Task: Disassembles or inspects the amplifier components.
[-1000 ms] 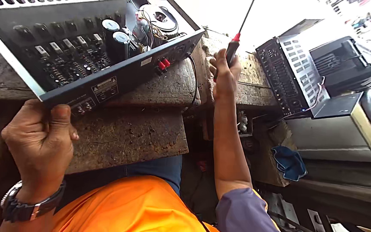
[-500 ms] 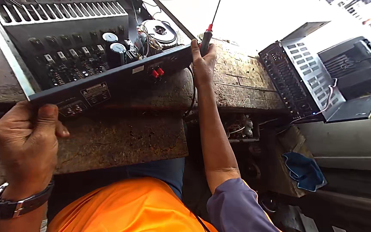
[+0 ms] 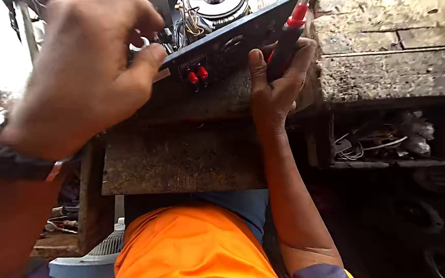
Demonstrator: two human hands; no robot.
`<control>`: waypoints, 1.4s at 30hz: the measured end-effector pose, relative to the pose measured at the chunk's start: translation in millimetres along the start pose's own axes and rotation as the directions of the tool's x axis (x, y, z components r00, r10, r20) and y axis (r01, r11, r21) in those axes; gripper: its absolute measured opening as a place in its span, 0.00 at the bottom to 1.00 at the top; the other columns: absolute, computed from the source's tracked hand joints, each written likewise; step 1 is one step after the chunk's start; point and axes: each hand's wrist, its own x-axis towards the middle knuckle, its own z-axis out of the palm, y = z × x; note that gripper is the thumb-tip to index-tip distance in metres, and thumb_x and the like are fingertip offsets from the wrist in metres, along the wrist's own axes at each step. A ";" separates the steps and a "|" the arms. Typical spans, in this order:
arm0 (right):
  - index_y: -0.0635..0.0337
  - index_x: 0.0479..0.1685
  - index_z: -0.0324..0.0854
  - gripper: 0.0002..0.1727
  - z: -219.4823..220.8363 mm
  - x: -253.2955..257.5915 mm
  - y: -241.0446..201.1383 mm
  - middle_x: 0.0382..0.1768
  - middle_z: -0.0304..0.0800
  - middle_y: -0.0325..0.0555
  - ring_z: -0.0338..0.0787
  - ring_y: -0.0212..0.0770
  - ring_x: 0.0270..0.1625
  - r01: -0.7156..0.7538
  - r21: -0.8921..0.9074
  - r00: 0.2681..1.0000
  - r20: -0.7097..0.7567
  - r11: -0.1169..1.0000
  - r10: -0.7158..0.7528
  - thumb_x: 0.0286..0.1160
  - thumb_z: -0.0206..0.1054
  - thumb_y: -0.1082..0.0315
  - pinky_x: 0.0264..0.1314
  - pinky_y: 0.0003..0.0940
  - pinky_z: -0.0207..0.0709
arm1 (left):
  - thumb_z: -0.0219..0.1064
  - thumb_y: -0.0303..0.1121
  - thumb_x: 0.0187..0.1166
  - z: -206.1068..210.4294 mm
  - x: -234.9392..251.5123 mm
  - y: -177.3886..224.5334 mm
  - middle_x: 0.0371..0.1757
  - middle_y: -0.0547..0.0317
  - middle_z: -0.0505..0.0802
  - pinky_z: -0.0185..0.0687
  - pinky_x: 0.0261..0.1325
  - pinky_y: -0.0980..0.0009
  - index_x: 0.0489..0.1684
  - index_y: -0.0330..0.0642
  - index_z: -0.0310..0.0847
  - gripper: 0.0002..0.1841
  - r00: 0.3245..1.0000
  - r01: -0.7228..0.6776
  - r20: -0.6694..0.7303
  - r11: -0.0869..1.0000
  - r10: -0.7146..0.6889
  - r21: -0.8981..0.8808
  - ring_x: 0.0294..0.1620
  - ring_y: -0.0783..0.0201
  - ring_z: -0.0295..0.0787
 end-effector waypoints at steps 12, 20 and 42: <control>0.72 0.54 0.77 0.22 -2.0 1.3 5.8 0.43 0.86 0.50 0.87 0.36 0.45 -0.038 0.085 0.998 -0.048 0.996 0.042 0.75 0.76 0.63 0.48 0.31 0.83 | 0.52 0.53 0.90 41.6 60.5 23.6 0.33 0.72 0.87 0.77 0.41 0.67 0.42 0.58 0.85 0.17 0.952 0.146 0.268 0.989 -0.148 0.025 0.35 0.77 0.83; 0.74 0.55 0.78 0.22 -3.8 0.9 7.3 0.42 0.86 0.50 0.87 0.36 0.45 -0.079 0.160 0.990 -0.100 0.984 0.096 0.76 0.75 0.62 0.51 0.31 0.83 | 0.59 0.49 0.88 42.3 56.2 26.1 0.38 0.74 0.89 0.81 0.44 0.76 0.48 0.55 0.86 0.13 0.960 0.157 0.226 0.987 -0.163 0.043 0.37 0.83 0.84; 0.66 0.43 0.87 0.15 -5.9 -1.3 3.2 0.36 0.88 0.44 0.86 0.32 0.45 -0.143 0.260 0.972 -0.143 0.955 0.185 0.75 0.75 0.60 0.52 0.29 0.78 | 0.60 0.32 0.88 46.9 55.5 25.5 0.38 0.67 0.89 0.84 0.42 0.78 0.50 0.42 0.82 0.07 0.961 0.134 0.255 0.985 -0.103 -0.110 0.37 0.76 0.86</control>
